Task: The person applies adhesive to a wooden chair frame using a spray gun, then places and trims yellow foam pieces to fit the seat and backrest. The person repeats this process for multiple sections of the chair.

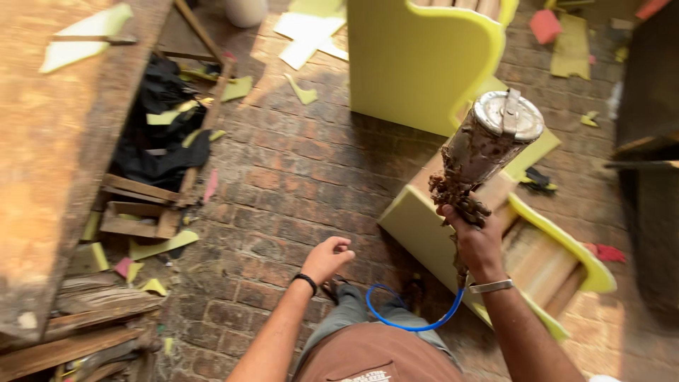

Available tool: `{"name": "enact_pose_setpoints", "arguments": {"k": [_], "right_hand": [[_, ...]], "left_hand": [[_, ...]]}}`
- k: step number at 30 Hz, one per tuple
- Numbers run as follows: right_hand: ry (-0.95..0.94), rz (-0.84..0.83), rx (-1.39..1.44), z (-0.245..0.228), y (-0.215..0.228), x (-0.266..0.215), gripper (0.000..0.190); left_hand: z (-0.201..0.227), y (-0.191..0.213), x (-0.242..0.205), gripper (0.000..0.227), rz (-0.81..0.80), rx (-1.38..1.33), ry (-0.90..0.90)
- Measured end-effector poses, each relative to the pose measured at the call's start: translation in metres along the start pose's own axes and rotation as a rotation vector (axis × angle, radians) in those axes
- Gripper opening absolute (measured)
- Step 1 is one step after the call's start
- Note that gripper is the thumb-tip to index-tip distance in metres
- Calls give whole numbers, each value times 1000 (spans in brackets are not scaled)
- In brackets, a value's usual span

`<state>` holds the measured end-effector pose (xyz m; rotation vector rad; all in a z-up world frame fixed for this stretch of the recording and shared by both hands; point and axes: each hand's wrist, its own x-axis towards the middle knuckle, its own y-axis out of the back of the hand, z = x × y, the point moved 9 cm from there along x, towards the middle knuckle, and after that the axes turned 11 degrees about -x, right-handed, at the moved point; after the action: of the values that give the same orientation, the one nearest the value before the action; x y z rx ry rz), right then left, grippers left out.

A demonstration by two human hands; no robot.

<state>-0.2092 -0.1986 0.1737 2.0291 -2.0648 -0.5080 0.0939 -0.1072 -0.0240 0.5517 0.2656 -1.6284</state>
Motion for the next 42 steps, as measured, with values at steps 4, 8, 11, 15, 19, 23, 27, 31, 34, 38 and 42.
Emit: {"name": "enact_pose_setpoints", "arguments": {"k": [4, 8, 11, 15, 19, 23, 27, 31, 34, 38, 42], "right_hand": [[86, -11, -183, -47, -89, 8, 20], [285, -148, 110, -118, -208, -1, 34], [309, -251, 144, -156, -291, -10, 35], [330, -469, 174, -183, -396, -25, 48], [408, -698, 257, -214, -498, -45, 65], [404, -899, 298, -241, -601, -61, 79], [560, -1134, -7, -275, -711, -94, 90], [352, -1333, -148, -273, -787, -120, 81], [366, -1402, -448, -259, -821, -138, 62], [316, -1418, -554, -244, -853, -163, 55], [178, -1352, -520, -235, -887, -207, 50]], "left_hand": [[50, 50, -18, 58, -85, -233, -107], [114, 112, -65, 68, -72, -171, -297], [136, 160, -96, 80, 27, -120, -365], [127, 229, -111, 80, 268, -100, -367], [101, 319, -118, 55, 526, 2, -384], [41, 409, -117, 50, 590, -200, -305], [-27, 511, -168, 54, 912, -83, -227], [-138, 594, -236, 55, 1017, -321, 12], [-208, 658, -302, 48, 1203, -272, 46], [-307, 740, -355, 47, 1299, -396, 123], [-412, 818, -387, 46, 1320, -441, 324]]}}
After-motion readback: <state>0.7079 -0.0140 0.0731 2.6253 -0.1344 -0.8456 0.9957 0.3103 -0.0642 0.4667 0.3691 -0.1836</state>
